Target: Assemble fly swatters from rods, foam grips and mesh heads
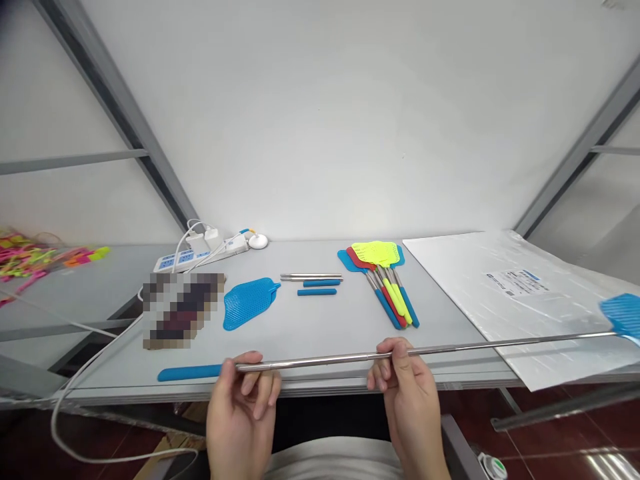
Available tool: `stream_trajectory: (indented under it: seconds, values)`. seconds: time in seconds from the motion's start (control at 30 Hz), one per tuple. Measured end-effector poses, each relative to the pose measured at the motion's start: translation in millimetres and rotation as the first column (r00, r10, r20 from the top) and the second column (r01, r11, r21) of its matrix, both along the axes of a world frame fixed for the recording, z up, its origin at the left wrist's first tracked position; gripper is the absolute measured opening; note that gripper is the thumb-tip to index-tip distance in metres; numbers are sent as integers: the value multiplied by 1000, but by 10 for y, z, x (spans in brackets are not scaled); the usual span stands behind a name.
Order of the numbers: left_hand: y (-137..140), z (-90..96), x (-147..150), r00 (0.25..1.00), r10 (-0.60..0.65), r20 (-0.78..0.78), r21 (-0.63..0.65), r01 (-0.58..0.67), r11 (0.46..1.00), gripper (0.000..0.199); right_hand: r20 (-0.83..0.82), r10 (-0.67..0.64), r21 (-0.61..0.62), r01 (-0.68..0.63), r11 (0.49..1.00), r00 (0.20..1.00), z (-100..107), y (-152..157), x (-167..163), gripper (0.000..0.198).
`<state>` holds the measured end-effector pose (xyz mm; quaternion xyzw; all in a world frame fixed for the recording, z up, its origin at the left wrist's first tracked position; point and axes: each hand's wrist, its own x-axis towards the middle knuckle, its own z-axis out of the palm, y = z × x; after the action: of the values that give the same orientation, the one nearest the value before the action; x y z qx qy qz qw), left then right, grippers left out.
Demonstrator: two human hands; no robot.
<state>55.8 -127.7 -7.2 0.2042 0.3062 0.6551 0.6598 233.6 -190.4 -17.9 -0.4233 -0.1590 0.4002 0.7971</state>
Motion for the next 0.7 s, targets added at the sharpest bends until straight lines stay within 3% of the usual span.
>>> stream_trajectory:
  seconds: [0.2,0.37,0.7]
  values:
    - [87,146,-87,987,161,6,-44,-160,986,22,-90,-59,55,65,996,994,31,68,-73,24]
    - [201,175,-207,962,267,51,22,-268,963,17,-122,-63,50,69,996,990,24,77,-67,27]
    - [200,182,-218,954,294,53,50,-296,954,16,-86,-37,42,41,998,996,-24,90,-86,25]
